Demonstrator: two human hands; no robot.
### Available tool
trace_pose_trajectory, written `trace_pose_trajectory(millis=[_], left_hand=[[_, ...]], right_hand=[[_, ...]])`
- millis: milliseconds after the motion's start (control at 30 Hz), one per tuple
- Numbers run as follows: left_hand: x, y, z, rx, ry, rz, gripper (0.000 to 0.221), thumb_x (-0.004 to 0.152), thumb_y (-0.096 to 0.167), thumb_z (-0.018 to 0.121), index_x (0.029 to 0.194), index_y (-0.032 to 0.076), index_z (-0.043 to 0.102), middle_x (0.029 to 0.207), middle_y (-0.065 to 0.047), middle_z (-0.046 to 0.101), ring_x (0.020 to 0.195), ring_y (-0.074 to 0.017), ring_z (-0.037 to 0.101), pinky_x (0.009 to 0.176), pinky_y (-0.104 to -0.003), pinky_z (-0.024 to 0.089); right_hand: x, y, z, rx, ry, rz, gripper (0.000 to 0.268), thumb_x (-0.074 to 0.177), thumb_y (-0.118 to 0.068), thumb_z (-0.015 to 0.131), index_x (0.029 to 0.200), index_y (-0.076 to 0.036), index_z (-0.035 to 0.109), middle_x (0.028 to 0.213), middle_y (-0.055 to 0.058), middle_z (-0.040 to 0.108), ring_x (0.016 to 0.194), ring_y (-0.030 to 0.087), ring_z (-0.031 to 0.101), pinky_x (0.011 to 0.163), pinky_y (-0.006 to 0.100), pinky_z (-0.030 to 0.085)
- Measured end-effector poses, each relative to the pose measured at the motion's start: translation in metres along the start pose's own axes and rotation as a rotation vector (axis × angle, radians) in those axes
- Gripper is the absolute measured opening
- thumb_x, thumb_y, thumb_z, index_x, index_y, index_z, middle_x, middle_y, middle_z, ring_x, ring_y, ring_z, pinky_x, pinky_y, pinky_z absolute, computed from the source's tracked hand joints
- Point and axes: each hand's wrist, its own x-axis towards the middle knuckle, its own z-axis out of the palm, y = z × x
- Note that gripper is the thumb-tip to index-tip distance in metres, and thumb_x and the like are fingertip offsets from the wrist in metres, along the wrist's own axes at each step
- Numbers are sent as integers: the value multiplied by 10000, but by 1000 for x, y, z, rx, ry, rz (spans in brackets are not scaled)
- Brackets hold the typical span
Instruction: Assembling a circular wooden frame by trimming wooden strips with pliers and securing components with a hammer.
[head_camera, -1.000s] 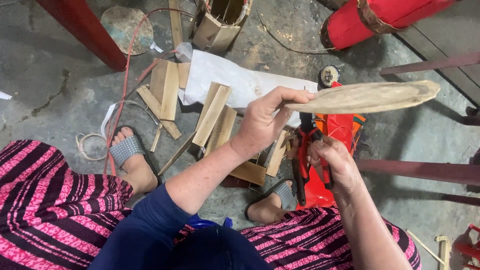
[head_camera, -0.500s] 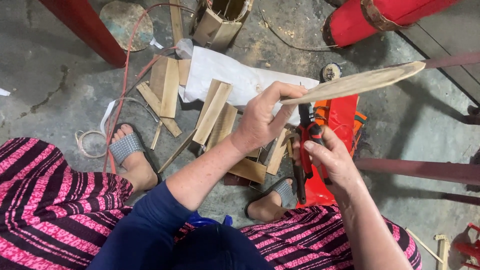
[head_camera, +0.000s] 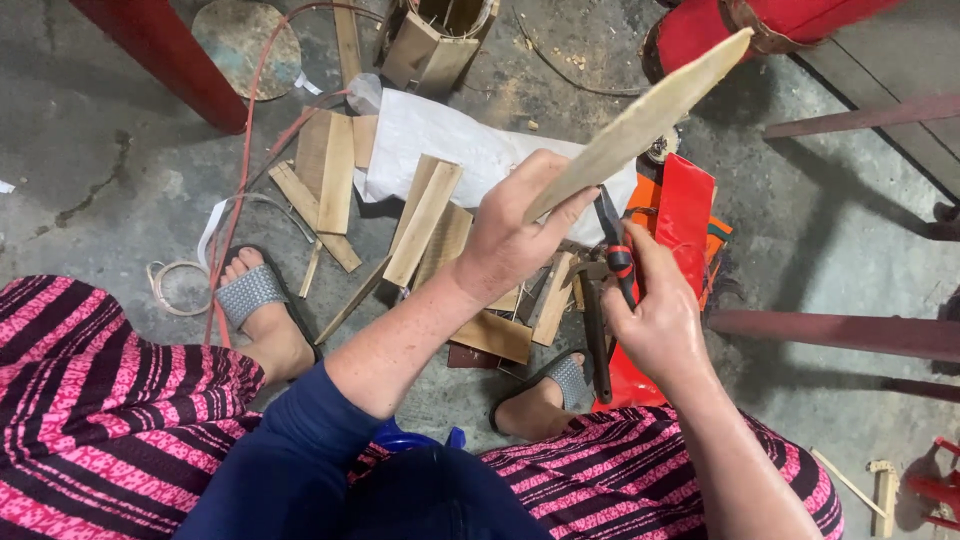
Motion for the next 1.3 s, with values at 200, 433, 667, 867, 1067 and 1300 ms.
trace_pose_trajectory(millis=[200, 433, 667, 867, 1067, 1300], left_hand=[[-2, -3, 5, 95, 104, 5, 97, 999, 126, 676, 1035, 74, 602, 791, -43, 624, 736, -118, 669, 661, -275, 549], [1, 3, -4, 128, -32, 26, 216, 1043, 130, 627, 1255, 105, 659, 1031, -51, 670, 934, -153, 693, 902, -320, 590], [-6, -6, -8, 214, -60, 36, 402, 981, 162, 744, 1360, 155, 608, 1104, -19, 600, 1074, -172, 628, 1071, -386, 526], [-10, -14, 3, 77, 98, -30, 338, 1012, 341, 642, 1289, 149, 648, 1126, -65, 652, 1072, -180, 675, 1119, -367, 494], [10, -42, -46, 203, 335, 43, 479, 1191, 220, 559, 1607, 191, 323, 1495, -108, 634, 737, -75, 542, 663, -180, 596], [3, -34, -6, 237, 213, 220, 203, 1082, 158, 570, 1268, 126, 644, 1029, -31, 633, 938, -157, 652, 885, -309, 565]], right_hand=[[7, 38, 6, -958, 487, -598, 870, 600, -179, 832, 1424, -1, 613, 953, 124, 540, 826, 277, 590, 671, 367, 518], [-2, 15, -2, -555, 240, -337, 822, 682, -107, 724, 1477, 9, 550, 961, 179, 562, 861, 341, 597, 745, 436, 499], [-4, 21, 5, 586, -212, 46, 234, 804, -127, 640, 1007, -25, 697, 598, 147, 609, 535, 219, 629, 402, 299, 464], [-9, -1, -2, -145, 85, -137, 656, 776, -43, 648, 1428, -20, 591, 1001, 242, 646, 882, 432, 665, 785, 509, 528], [-11, 47, 9, -547, 185, -283, 748, 826, -112, 645, 1535, -8, 430, 962, 139, 525, 823, 262, 519, 655, 407, 535], [-1, 31, -1, 770, -156, -25, 513, 877, -97, 554, 1370, 43, 541, 1148, 292, 664, 988, 367, 724, 720, 488, 634]])
